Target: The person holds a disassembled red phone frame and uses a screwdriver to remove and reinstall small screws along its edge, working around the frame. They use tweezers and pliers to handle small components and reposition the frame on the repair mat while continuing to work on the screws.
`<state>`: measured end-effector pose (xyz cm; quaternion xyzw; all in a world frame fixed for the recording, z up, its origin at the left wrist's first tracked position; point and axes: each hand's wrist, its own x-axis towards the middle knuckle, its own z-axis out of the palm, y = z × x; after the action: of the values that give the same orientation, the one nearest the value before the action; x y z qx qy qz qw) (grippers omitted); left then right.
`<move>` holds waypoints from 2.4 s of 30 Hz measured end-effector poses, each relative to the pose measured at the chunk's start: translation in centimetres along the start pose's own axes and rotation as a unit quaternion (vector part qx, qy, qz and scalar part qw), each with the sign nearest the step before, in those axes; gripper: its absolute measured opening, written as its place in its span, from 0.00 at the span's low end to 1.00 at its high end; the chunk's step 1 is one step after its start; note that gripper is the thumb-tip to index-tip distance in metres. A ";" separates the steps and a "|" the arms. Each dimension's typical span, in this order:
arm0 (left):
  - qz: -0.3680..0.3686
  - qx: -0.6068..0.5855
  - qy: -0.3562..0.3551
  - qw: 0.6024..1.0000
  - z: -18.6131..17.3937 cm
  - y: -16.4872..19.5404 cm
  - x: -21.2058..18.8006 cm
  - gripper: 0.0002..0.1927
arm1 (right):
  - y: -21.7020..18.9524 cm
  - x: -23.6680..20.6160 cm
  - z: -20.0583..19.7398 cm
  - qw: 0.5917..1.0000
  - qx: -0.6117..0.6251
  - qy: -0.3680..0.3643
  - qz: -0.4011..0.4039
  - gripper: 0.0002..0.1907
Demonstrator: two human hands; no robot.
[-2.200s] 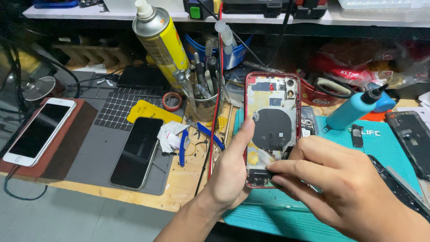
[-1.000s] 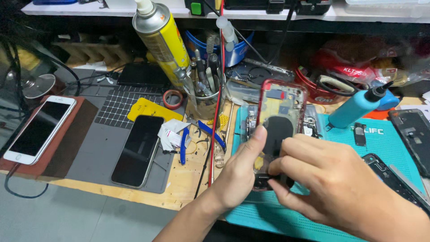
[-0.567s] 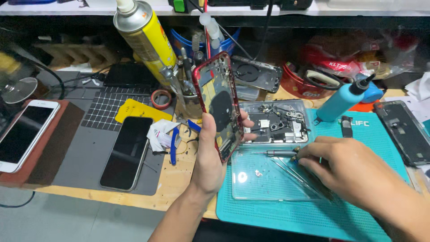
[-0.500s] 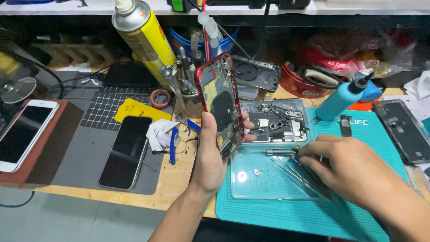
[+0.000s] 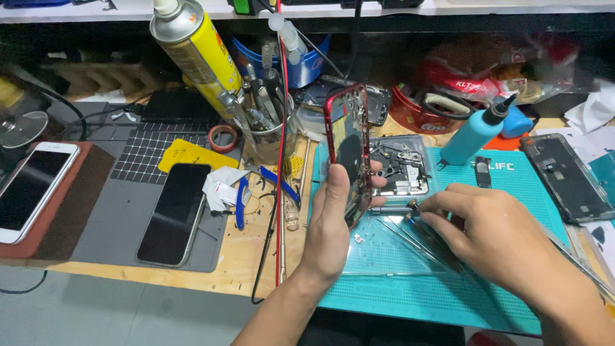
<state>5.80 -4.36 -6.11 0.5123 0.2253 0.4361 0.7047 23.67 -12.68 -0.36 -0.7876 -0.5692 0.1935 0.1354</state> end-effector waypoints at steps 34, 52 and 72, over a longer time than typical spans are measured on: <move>0.049 -0.030 0.058 0.997 -6.6 4.9 -2.4 0.36 | -4.2 2.3 2.6 0.978 0.052 0.122 -0.158 0.09; -0.037 -0.365 -0.117 0.923 -4.7 5.1 -0.7 0.48 | -6.8 0.8 1.8 0.931 0.143 0.235 -0.239 0.13; -0.005 -0.259 -0.108 0.960 -0.2 4.9 -0.2 0.47 | -5.1 -2.0 1.5 0.886 0.201 0.275 -0.314 0.15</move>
<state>3.70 -3.93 -1.69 0.3552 0.0298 0.4180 0.8356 18.07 -12.93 0.79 -0.5455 -0.6758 0.0268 0.4950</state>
